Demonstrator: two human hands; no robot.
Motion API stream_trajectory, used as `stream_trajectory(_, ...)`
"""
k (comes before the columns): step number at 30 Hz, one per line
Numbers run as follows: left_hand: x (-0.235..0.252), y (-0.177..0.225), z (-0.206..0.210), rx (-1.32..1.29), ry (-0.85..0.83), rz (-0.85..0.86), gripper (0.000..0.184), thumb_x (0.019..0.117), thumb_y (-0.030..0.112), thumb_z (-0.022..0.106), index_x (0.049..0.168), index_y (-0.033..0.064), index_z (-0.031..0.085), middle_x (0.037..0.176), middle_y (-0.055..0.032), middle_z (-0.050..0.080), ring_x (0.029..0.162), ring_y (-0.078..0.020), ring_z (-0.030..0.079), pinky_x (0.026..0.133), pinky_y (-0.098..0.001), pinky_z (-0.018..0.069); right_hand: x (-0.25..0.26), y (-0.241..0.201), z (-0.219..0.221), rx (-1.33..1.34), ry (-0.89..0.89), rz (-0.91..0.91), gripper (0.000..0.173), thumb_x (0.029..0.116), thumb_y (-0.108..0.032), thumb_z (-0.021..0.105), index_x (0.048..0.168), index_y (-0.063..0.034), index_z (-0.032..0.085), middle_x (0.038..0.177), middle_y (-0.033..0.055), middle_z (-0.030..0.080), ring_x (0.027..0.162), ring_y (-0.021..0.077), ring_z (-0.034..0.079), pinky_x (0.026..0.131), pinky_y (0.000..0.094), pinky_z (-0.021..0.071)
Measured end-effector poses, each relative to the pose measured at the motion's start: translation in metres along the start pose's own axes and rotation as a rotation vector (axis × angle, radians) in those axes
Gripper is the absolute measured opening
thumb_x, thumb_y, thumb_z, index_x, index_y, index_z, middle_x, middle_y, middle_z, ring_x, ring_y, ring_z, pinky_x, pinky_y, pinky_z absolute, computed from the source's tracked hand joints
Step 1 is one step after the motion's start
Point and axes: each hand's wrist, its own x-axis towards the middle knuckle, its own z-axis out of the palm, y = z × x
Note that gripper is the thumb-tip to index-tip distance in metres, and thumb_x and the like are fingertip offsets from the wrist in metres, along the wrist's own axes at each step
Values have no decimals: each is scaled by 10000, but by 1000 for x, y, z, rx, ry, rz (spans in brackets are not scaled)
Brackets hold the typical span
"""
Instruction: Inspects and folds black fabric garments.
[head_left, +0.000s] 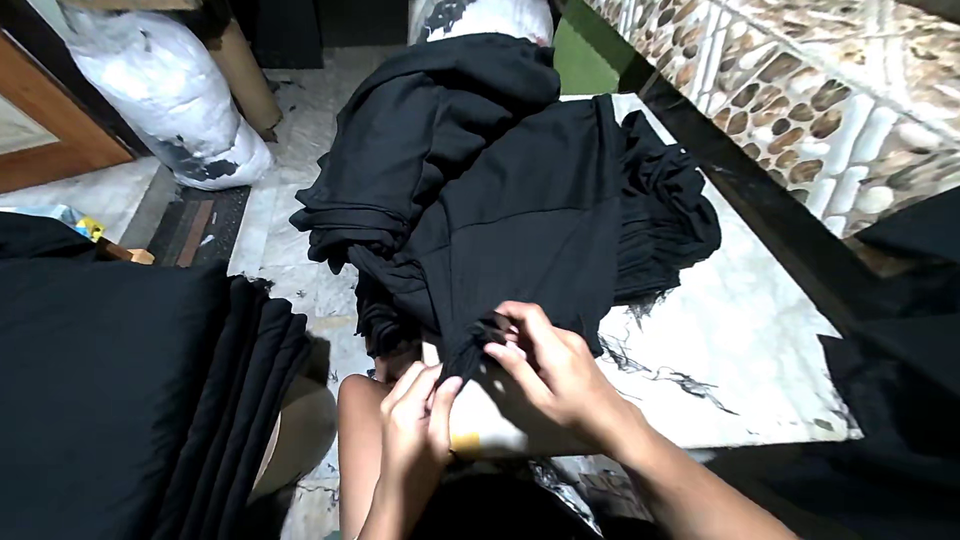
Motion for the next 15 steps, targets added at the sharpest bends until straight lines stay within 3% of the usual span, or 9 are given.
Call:
stream_trajectory(3,-5,-7,-11,38,20,42,207,922,138,653,871,-39,747,790,-47,671,776,29,609,766,-90,493,-12,5,-10,-4,74,-75,327,1013,-236,558,1130,59,638,859,126,639,708,78,566,679,134,469)
stream_trajectory(5,-5,-7,-8,34,37,85,191,911,125,665,859,-44,738,792,-57,672,798,19,620,789,-89,494,-9,1,-12,42,112,-136,301,1059,-293,530,1126,-3,571,1084,146,568,818,36,552,735,86,451)
stream_trajectory(7,-6,-7,-2,58,58,142,176,917,105,662,855,-46,729,786,-73,666,809,-8,627,799,-95,492,-2,-3,-10,104,71,-163,322,1069,-314,518,1147,-15,609,1260,182,595,854,43,628,738,123,509)
stream_trajectory(8,-7,-7,1,71,69,159,179,918,108,663,853,-47,726,776,-75,661,801,-12,627,788,-94,494,0,-3,-6,131,17,-169,343,1072,-291,508,1163,15,633,1246,198,644,893,88,661,774,167,528)
stream_trajectory(9,-8,-7,1,83,76,169,182,921,110,661,855,-48,721,768,-76,654,791,-14,625,780,-93,495,1,-2,-2,128,-20,-170,354,1069,-274,503,1164,35,646,1128,182,699,904,122,684,809,193,538)
stream_trajectory(11,-10,-9,-5,73,67,164,178,927,99,646,864,-48,724,770,-75,659,787,-13,623,782,-97,493,-3,1,1,72,-29,-146,328,1051,-250,514,1126,43,643,936,138,702,837,132,666,801,187,527)
stream_trajectory(13,-15,-13,-16,9,27,142,184,961,106,625,871,-22,722,787,-55,665,803,-4,625,784,-105,501,-12,5,-5,-35,-23,-124,289,1025,-232,542,1097,29,642,881,126,687,804,135,653,784,174,522)
stream_trajectory(15,-18,-17,-21,-45,14,143,196,995,141,607,883,21,714,796,-28,651,807,-1,615,774,-116,499,-21,13,-13,-126,-97,-128,273,1017,-221,551,1090,24,645,879,135,675,788,183,653,759,220,537)
